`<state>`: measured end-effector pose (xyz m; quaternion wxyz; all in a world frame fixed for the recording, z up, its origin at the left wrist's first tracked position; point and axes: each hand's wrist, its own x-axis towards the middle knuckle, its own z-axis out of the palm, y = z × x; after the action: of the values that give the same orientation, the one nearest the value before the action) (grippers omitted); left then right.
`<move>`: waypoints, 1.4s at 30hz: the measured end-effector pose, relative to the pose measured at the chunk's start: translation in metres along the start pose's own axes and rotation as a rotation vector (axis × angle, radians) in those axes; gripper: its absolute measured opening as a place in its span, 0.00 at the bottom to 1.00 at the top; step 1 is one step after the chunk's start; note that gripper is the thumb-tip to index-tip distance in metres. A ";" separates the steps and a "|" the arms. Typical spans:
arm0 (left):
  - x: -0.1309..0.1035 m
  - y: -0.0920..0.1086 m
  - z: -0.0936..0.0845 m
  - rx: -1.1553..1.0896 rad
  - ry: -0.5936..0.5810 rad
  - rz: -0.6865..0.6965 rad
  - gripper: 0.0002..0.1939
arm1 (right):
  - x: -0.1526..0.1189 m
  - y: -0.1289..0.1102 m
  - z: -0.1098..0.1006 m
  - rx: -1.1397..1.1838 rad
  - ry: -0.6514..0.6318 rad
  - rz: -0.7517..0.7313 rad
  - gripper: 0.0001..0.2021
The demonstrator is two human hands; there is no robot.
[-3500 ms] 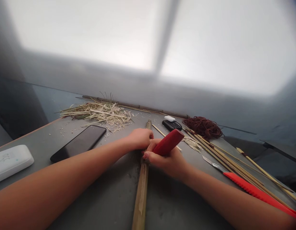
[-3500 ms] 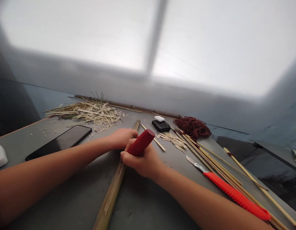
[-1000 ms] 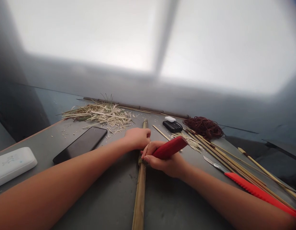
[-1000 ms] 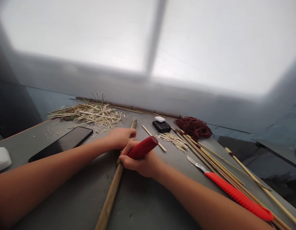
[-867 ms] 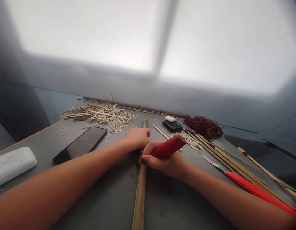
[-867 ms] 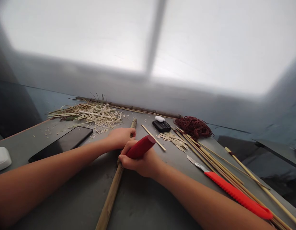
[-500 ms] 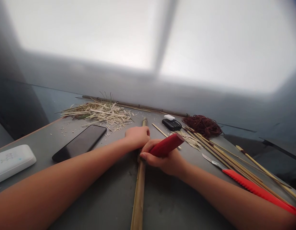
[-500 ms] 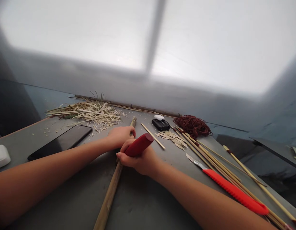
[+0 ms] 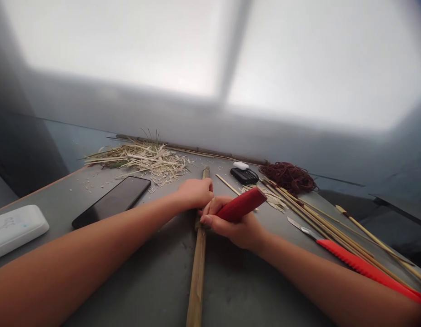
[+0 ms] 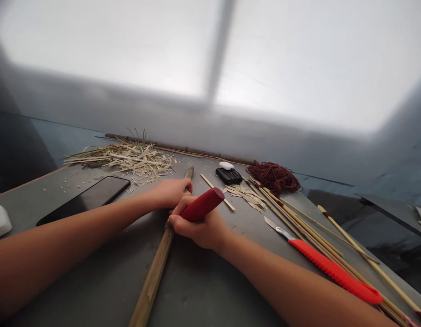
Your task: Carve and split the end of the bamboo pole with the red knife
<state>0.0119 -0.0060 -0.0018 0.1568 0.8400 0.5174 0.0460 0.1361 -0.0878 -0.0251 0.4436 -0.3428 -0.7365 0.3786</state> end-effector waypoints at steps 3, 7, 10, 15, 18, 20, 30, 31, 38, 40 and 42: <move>0.001 0.002 0.001 0.007 0.014 -0.031 0.14 | 0.000 -0.003 0.002 -0.077 -0.032 -0.021 0.05; 0.000 0.003 0.001 0.008 0.013 -0.057 0.14 | 0.002 -0.006 0.005 -0.138 -0.038 -0.023 0.07; -0.002 0.003 -0.001 0.001 -0.009 -0.018 0.15 | 0.002 -0.006 0.005 -0.102 -0.015 0.008 0.06; -0.002 -0.001 -0.002 0.004 -0.049 0.017 0.16 | 0.001 -0.003 0.003 -0.028 0.002 0.038 0.06; 0.000 -0.004 -0.002 -0.003 -0.036 0.015 0.16 | 0.000 -0.002 0.000 0.036 0.008 0.040 0.06; -0.001 -0.004 -0.002 -0.016 -0.017 0.033 0.16 | -0.001 -0.001 0.000 0.070 0.013 0.042 0.06; 0.002 0.006 0.000 0.029 -0.012 -0.038 0.15 | 0.001 -0.005 0.003 -0.176 -0.060 -0.005 0.06; 0.003 0.005 0.000 0.027 -0.008 -0.033 0.15 | 0.001 -0.006 0.003 -0.170 -0.053 0.005 0.06; 0.000 -0.003 0.000 -0.023 -0.077 0.034 0.15 | 0.000 0.000 0.001 0.036 0.008 0.052 0.06; -0.001 -0.003 0.000 -0.029 -0.061 0.053 0.15 | -0.001 0.001 0.002 0.040 0.007 0.036 0.06; -0.001 -0.001 0.001 -0.023 -0.032 0.055 0.14 | -0.002 0.000 0.003 0.009 0.003 0.012 0.05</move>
<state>0.0103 -0.0068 -0.0030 0.1733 0.8527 0.4909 0.0429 0.1339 -0.0902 -0.0267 0.4441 -0.3460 -0.7318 0.3840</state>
